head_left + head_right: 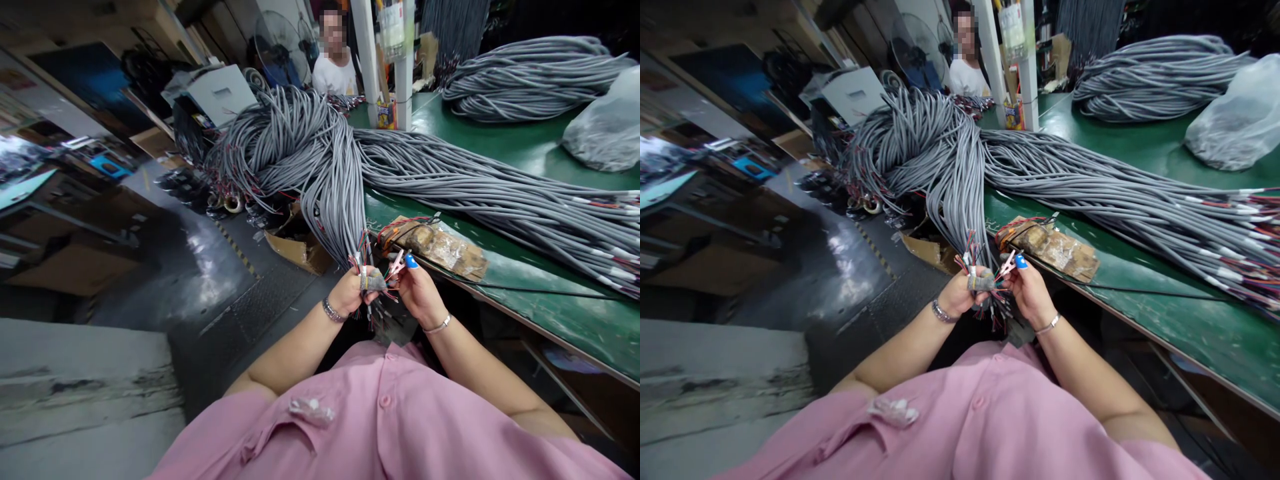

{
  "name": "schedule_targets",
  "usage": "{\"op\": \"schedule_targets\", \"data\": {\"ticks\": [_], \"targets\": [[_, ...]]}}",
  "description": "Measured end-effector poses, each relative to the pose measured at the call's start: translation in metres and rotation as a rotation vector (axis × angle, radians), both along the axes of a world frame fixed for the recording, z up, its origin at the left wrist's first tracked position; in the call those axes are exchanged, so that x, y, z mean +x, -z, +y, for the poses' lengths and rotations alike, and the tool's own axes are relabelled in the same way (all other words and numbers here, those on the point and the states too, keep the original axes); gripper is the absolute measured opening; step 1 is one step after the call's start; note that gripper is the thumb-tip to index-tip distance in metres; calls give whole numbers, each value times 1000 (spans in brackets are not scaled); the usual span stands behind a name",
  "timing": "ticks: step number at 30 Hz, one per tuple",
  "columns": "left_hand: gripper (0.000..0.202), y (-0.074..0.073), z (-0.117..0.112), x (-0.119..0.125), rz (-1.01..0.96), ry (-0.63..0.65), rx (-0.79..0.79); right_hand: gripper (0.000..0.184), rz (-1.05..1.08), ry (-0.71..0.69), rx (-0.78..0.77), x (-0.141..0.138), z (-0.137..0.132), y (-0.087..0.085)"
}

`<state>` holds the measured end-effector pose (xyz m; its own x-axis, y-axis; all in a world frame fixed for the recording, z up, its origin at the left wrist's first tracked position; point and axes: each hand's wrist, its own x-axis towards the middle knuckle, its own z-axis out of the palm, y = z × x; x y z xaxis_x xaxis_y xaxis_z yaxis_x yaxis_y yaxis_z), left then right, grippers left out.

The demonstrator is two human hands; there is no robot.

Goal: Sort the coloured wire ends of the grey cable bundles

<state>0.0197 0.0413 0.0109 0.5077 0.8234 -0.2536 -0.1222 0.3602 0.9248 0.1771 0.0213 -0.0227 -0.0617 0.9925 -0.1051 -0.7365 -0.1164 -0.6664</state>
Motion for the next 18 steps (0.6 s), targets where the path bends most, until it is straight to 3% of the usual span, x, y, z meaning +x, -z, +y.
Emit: {"op": "schedule_targets", "data": {"ticks": [5, 11, 18], "targets": [[37, 1, -4, 0, -23, -38, 4, 40, -54, 139, 27, -1, 1, 4], [38, 4, -5, 3, -26, -21, 32, 46, 90, -21, -70, -2, 6, 2], [37, 9, -3, 4, 14, -48, 49, 41, 115, -2, -99, -2, 10, -3]]}}
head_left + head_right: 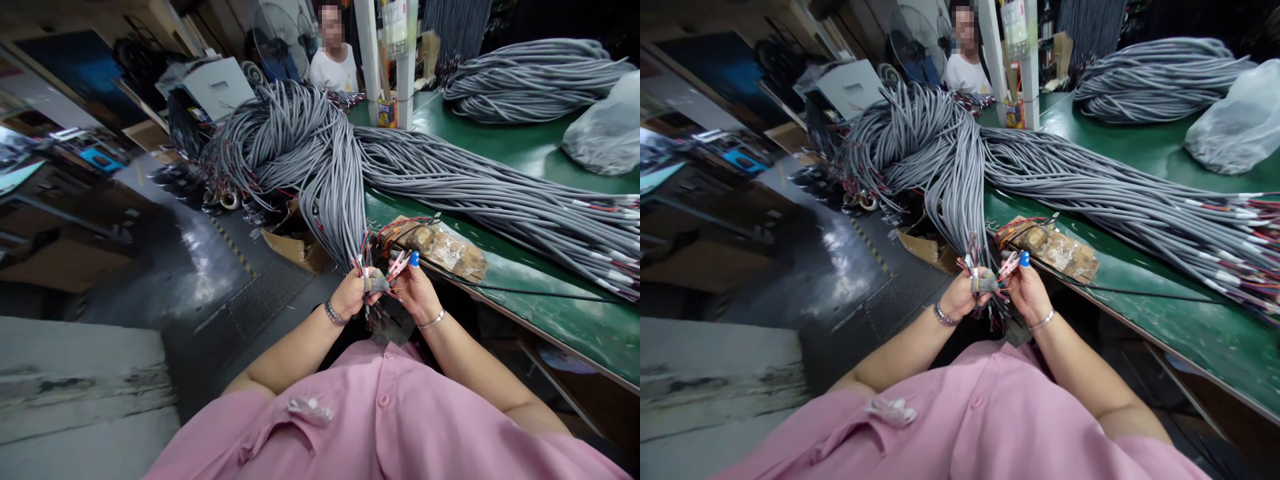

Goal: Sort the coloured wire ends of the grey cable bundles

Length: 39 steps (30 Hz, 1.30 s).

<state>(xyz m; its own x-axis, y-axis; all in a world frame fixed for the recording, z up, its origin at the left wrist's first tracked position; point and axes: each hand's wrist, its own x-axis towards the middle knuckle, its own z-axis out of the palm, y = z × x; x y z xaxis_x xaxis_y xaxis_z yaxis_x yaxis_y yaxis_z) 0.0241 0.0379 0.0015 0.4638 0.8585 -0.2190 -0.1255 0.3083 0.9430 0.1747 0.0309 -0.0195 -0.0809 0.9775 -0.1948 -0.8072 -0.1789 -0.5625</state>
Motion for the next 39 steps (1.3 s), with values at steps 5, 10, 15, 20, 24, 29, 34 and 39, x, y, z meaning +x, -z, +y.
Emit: {"op": "schedule_targets", "data": {"ticks": [5, 10, 15, 20, 24, 29, 34, 39], "targets": [[34, 2, -1, 0, 5, -4, 3, 42, -5, 4, 3, -1, 0, -1], [32, -1, -6, 1, -19, 1, 41, 50, 2, -30, 22, 1, -4, 0], [37, -5, -18, 1, -5, -50, 92, 46, 52, -76, 33, 6, -9, 2], [33, -5, -27, 2, -46, -150, 132, 33, 40, -59, 51, 9, -11, 1], [30, -5, -29, 6, -37, -201, 149, 34, -16, -6, 62, 9, -10, 3], [29, -4, -28, 10, -7, -207, 169, 43, -26, -32, 21, 6, -6, 4], [29, -1, -27, 11, 45, -216, 194, 40, -1, 28, 11, 3, -3, 2], [30, 2, -27, 10, 82, -202, 203, 43, 15, 18, 10, 1, -4, 1]]}}
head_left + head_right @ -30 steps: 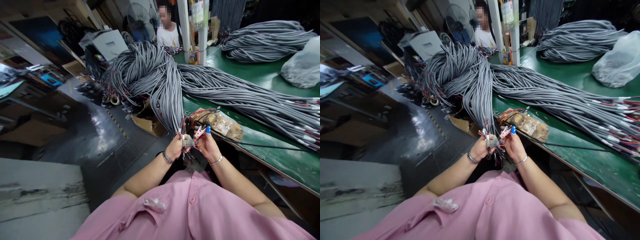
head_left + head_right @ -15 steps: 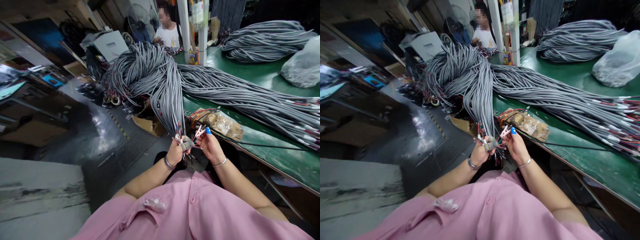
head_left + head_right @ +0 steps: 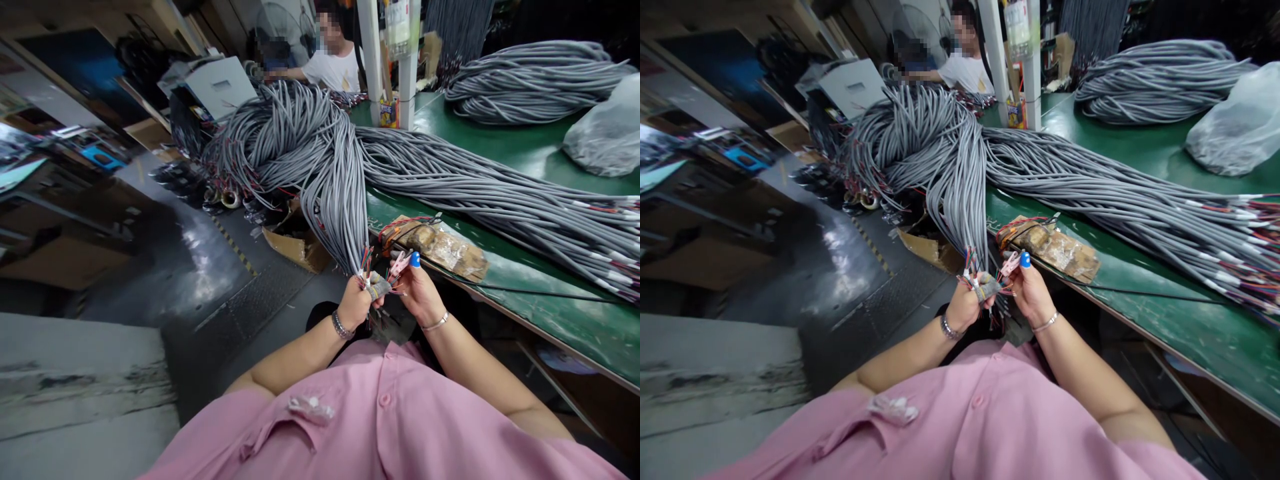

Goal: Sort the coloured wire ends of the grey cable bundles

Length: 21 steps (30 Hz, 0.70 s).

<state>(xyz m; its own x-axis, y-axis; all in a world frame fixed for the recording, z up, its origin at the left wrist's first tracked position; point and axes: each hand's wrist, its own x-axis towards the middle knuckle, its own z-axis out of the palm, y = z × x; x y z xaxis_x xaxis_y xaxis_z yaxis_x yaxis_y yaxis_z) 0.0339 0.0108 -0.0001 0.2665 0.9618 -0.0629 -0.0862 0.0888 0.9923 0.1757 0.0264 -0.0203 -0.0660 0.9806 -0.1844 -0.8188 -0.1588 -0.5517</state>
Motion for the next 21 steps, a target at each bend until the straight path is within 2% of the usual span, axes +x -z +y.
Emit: {"op": "schedule_targets", "data": {"ticks": [7, 10, 14, 17, 21], "targets": [[30, -3, -8, -4, -51, -46, 20, 56, 58, -141, 3, 4, -7, -1], [28, -4, -10, -4, -85, -83, 5, 46, 48, -152, 18, 5, -8, -4], [26, -6, -10, 0, -141, -104, -9, 28, -34, -84, 52, 5, -9, -8], [26, -7, -8, 3, -169, -115, -24, 31, -116, -19, 81, 5, -10, -5], [26, -8, -5, 4, -169, -99, -44, 34, -326, 177, 126, 4, -9, 5]]}}
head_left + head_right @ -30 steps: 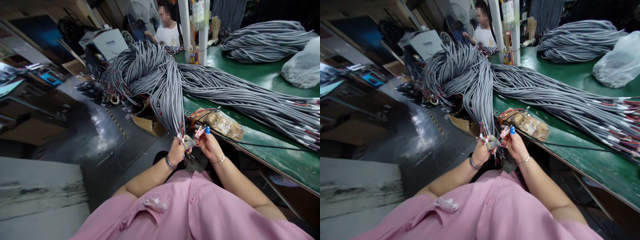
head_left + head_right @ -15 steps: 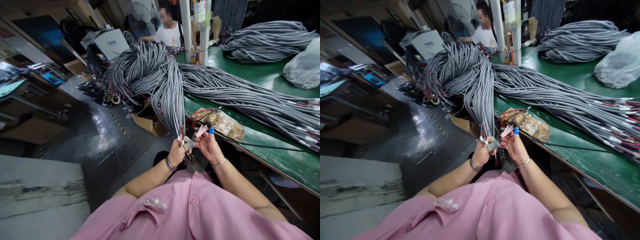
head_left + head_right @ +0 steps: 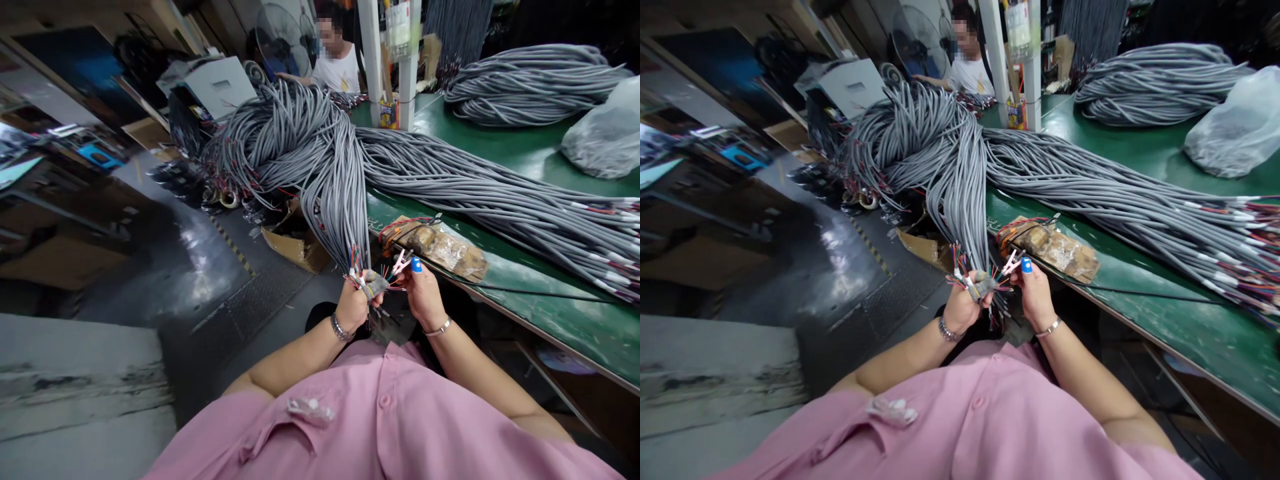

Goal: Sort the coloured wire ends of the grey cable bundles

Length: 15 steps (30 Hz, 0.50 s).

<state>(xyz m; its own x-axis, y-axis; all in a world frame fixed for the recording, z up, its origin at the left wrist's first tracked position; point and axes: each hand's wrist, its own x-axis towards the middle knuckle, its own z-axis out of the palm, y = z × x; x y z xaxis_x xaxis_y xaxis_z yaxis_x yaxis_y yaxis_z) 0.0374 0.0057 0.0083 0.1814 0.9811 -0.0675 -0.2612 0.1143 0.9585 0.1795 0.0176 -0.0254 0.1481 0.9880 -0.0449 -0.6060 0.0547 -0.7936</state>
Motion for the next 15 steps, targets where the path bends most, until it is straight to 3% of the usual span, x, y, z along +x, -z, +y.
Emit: {"op": "schedule_targets", "data": {"ticks": [7, 15], "targets": [[27, 3, 2, 1, 34, 16, 17, 45, 228, -222, -107, -4, 9, -2], [32, 1, 5, 3, 61, 6, -2, 36, 302, -191, -89, -5, 11, -4]]}}
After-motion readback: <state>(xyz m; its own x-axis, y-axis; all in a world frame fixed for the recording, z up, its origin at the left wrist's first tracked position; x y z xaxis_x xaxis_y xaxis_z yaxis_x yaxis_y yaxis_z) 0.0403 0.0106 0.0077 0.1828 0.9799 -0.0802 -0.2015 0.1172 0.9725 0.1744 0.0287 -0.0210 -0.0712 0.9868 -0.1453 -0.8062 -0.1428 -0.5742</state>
